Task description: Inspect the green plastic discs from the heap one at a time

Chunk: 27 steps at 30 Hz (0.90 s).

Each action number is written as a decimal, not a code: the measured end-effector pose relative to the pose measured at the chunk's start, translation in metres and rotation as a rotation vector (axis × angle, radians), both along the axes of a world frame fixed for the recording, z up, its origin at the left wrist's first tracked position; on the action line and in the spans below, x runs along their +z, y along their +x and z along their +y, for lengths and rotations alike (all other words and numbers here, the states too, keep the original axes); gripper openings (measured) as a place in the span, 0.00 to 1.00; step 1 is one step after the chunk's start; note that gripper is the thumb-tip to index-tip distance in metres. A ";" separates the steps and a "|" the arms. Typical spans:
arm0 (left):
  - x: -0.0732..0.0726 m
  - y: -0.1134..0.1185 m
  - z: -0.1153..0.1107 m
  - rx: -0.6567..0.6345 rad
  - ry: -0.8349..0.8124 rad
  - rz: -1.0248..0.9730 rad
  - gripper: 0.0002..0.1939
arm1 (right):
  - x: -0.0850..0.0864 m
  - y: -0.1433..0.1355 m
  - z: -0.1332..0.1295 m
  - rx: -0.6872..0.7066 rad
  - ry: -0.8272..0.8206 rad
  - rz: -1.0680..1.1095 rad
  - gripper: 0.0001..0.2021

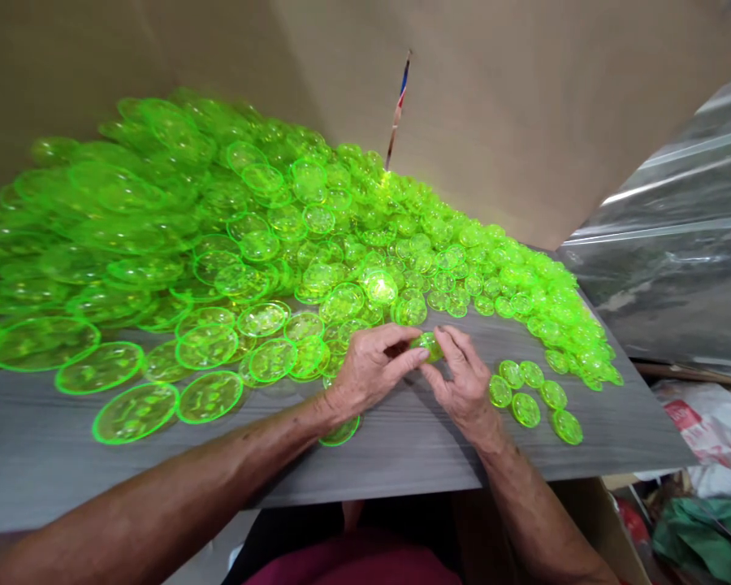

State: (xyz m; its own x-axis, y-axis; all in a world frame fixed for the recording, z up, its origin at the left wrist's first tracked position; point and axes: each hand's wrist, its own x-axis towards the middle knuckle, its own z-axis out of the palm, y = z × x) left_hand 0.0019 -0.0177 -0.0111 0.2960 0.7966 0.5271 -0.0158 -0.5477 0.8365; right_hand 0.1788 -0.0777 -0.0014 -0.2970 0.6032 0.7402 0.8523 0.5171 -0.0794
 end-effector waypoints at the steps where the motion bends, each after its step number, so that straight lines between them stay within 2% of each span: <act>1: 0.001 0.000 0.001 -0.048 -0.063 -0.034 0.09 | 0.000 0.000 0.000 -0.018 -0.004 -0.002 0.32; 7: 0.006 -0.001 0.007 -0.275 -0.515 -0.141 0.11 | -0.001 0.000 -0.001 0.024 -0.091 0.063 0.34; 10: 0.007 -0.002 0.007 -0.328 -0.650 -0.161 0.16 | -0.002 0.000 -0.001 0.053 -0.110 0.107 0.35; 15: 0.004 0.000 0.005 -0.338 -0.665 -0.187 0.19 | -0.003 0.001 -0.001 0.041 -0.133 0.109 0.35; 27: -0.001 0.000 0.006 -0.355 -0.642 -0.168 0.19 | 0.002 0.006 -0.003 0.030 -0.177 -0.012 0.34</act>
State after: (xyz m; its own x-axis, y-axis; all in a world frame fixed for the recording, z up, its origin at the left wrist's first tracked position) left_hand 0.0018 -0.0114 -0.0120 0.5491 0.8341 0.0515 -0.2558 0.1091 0.9605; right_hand 0.1844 -0.0803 0.0009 -0.3255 0.7145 0.6192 0.8379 0.5215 -0.1613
